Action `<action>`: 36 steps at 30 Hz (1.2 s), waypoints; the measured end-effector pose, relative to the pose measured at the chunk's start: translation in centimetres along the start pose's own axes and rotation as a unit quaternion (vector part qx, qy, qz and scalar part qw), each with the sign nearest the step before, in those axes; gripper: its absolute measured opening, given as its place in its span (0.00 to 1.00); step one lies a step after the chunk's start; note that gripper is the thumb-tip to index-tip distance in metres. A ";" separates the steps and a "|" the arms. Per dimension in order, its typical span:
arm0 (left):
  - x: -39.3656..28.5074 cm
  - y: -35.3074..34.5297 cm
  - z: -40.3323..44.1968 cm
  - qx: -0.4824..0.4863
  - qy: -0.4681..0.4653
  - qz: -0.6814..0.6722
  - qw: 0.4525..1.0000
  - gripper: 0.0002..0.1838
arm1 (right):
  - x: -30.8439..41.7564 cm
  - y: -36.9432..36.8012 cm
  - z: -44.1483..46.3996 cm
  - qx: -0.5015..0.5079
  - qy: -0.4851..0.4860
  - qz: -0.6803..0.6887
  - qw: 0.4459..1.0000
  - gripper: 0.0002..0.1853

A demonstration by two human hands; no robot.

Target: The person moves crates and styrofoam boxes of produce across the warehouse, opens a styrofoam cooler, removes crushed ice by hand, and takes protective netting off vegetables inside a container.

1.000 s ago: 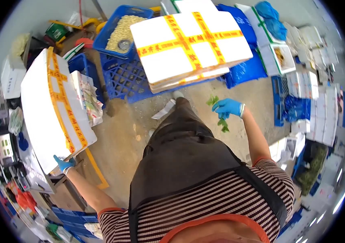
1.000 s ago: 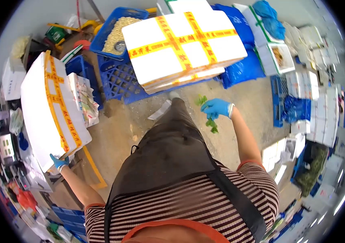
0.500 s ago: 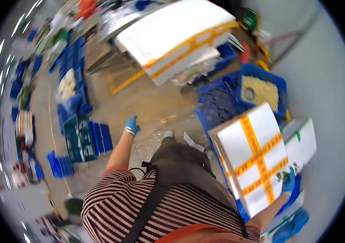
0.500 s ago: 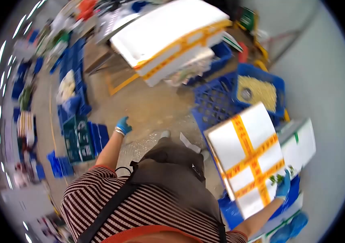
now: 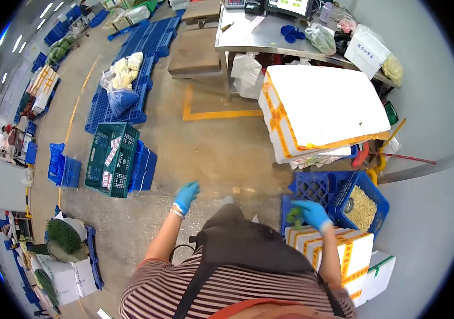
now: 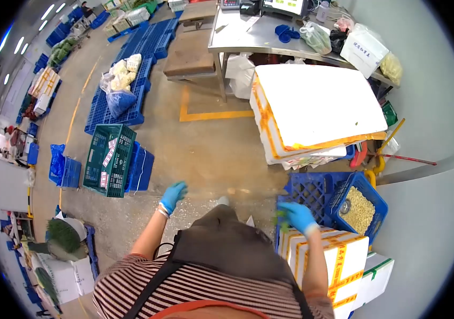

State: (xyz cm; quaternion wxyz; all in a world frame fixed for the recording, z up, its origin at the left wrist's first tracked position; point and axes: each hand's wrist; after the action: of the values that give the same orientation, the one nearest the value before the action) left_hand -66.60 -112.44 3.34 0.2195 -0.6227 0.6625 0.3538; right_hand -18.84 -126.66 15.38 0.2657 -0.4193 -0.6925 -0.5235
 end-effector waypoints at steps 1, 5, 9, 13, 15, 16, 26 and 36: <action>-5.0 -0.8 -1.7 0.053 -0.044 -0.015 0.998 0.24 | 1.1 -3.9 4.9 0.012 0.200 -0.163 0.966 0.17; -17.4 -0.7 -5.0 0.249 -0.197 -0.027 0.948 0.32 | 17.5 -13.8 16.4 0.137 0.324 -0.180 0.919 0.18; -21.7 1.5 -4.1 0.274 -0.192 -0.080 0.939 0.40 | 28.1 -17.2 22.6 0.198 0.386 -0.043 0.900 0.16; -21.9 3.5 0.7 0.230 -0.089 -0.107 0.963 0.42 | 29.3 -19.9 28.4 0.255 0.385 -0.023 0.886 0.15; -22.7 3.2 3.1 0.205 -0.070 -0.132 0.967 0.40 | 30.2 -20.1 31.8 0.262 0.418 -0.102 0.864 0.16; -23.5 3.0 4.6 0.197 -0.053 -0.142 0.969 0.39 | 30.6 -19.9 33.6 0.265 0.435 -0.140 0.849 0.16; -37.4 1.0 23.3 0.076 -0.020 -0.257 0.963 0.25 | 33.7 -11.7 66.5 0.200 0.228 0.050 0.952 0.30; -43.2 6.0 37.3 -0.046 0.055 -0.350 0.934 0.25 | 28.6 -5.9 101.4 0.030 -0.059 0.224 0.972 0.24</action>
State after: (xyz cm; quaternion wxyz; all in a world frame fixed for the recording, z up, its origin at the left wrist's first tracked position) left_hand -72.54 -55.94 11.78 0.2641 -0.8431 0.3964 0.2495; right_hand -31.23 -22.52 3.97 0.3473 -0.5861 -0.6107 -0.4036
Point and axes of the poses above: each hand's wrist, its own z-axis towards the middle knuckle, its own y-axis out of the back of the hand, x = y × z, and after that the axes turned 12 degrees about -x, right-handed
